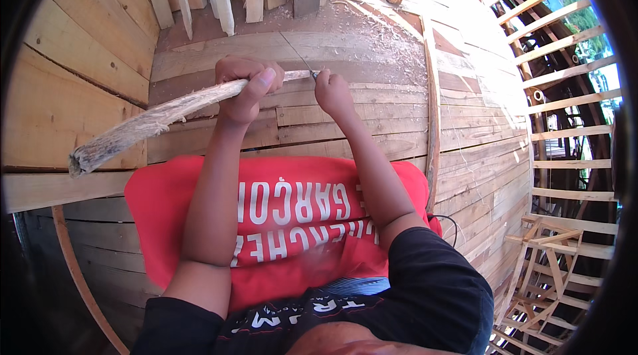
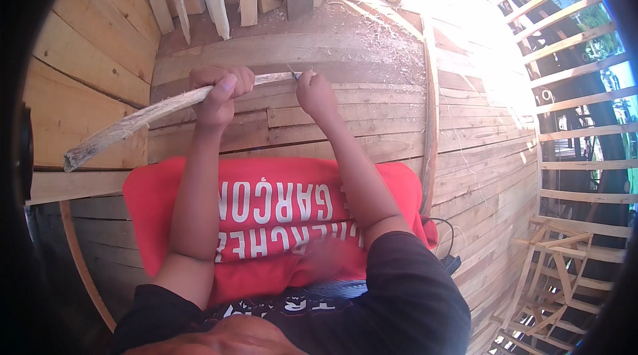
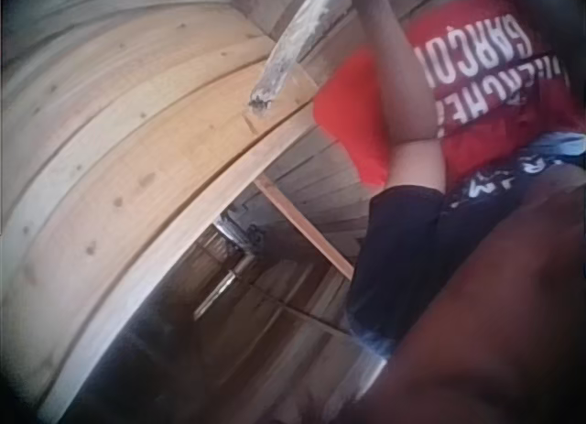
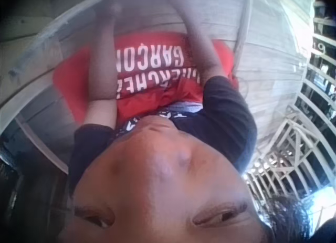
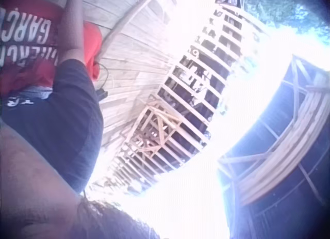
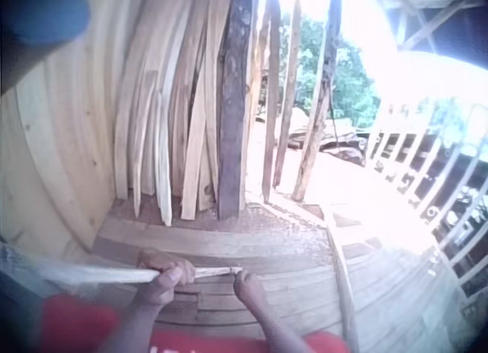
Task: The person uses a knife to carve and shape a piece of wood held in their left hand. They repeatedly scrape the surface of the wood to remove shavings and refine its shape, working on different sections of the piece throughout the clip.
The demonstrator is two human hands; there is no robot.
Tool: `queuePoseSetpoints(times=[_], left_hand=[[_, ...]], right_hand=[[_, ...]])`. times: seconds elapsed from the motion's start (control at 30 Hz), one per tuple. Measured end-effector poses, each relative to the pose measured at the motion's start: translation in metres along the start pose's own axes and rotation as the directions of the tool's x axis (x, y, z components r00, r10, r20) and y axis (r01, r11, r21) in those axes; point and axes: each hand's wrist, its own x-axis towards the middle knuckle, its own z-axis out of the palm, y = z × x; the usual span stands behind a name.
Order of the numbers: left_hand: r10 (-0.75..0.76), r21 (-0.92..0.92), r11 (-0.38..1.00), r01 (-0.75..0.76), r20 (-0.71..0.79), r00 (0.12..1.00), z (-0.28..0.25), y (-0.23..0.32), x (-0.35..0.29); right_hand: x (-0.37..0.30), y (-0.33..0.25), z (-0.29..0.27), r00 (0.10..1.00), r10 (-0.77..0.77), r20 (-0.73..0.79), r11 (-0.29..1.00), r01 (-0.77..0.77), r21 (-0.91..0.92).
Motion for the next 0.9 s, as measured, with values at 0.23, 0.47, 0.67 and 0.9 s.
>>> queuePoseSetpoints(times=[0.23,0.47,0.67,0.9], left_hand=[[0.031,0.005,1.0,-0.031,-0.009,0.999,-0.007,-0.001,0.001],[0.025,0.015,1.0,-0.026,0.035,0.999,0.012,0.003,0.008],[0.0,-0.077,0.997,-0.001,-0.007,1.0,0.0,-0.006,0.005],[0.012,-0.051,0.999,-0.016,-0.072,0.997,-0.012,-0.003,0.0]], right_hand=[[-0.014,-0.021,-0.009,0.996,-0.089,-0.015,0.994,0.088,-0.062],[0.026,0.053,0.015,0.996,-0.078,-0.044,0.994,0.075,-0.075],[0.018,0.058,0.006,0.999,0.041,-0.035,0.987,-0.046,-0.155],[0.003,0.011,0.004,0.999,0.042,0.019,0.995,-0.044,0.088]])
